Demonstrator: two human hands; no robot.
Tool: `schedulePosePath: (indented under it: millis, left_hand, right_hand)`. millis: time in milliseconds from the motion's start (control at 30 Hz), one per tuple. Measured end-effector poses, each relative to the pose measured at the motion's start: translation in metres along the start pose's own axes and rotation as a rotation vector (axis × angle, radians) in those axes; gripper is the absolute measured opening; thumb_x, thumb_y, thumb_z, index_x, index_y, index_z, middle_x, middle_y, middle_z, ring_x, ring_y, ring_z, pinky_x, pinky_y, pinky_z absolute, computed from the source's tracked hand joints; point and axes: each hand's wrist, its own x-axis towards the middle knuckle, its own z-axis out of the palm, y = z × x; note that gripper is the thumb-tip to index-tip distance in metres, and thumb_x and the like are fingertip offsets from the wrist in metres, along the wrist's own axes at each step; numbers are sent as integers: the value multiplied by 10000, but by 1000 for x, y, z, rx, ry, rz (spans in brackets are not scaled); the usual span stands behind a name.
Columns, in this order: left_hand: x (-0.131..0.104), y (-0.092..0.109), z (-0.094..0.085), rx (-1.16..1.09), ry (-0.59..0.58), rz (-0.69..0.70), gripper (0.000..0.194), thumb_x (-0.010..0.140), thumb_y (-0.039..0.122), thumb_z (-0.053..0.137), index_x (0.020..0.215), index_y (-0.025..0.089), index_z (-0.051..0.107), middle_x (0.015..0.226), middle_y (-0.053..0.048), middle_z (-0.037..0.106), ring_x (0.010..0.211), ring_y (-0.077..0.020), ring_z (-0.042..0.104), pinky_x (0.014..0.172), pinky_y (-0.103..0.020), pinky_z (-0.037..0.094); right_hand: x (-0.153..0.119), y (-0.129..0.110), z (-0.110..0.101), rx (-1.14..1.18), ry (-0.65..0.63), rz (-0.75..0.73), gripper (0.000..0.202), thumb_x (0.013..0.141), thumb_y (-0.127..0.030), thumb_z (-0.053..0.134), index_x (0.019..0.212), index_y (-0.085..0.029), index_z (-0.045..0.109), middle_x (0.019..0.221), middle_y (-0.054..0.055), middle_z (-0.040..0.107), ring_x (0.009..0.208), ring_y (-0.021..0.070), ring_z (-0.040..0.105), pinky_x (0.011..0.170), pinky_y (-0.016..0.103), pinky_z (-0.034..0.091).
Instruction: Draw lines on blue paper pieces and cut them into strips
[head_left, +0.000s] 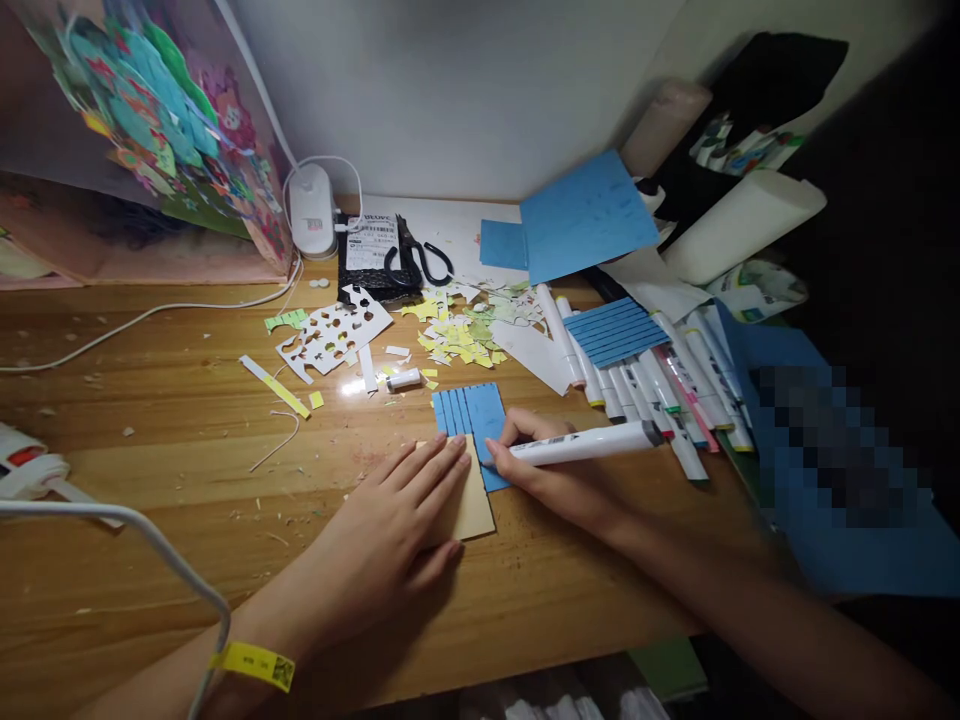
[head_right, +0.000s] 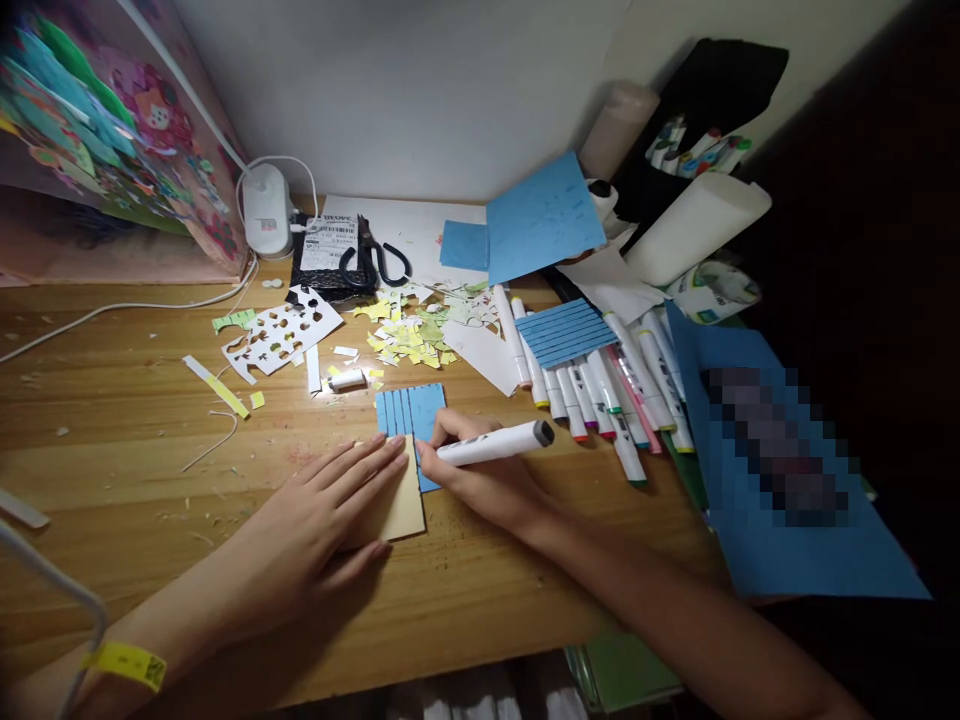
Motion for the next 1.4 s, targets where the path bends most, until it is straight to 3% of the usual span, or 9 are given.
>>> schedulePosePath:
  millis: [300,633,1400]
  left_hand:
    - [-1,-1,0,-36,1,-2,643,913,379,455,1463,172,196,1517,-43,242,1384,-238,226,1140,-407,224]
    - [0,0,-2,-53,-9,-13,640,911,392,461,1459,175,213,1517,-45,243,1386,-242,218,1142,-409,213]
    - [0,-2,1,-35,1,0,635,908,410,461,1453,173,236,1510,-51,263,1381,-250,233,1137,-413,225]
  right_hand:
    - [-1,-1,0,-7,-25,-22,296,830,-311,565,599,-189,425,527,-60,433,490,80,355,478,215,258]
    - [-3,0,-2,13,-109,3,274,807,-298,582,600,-185,442,534,-55,441,497,81,372,466,210,258]
    - [0,1,-6,-13,-165,-1,248,787,-285,589,593,-174,483,522,-51,449,499,81,374,463,204,263]
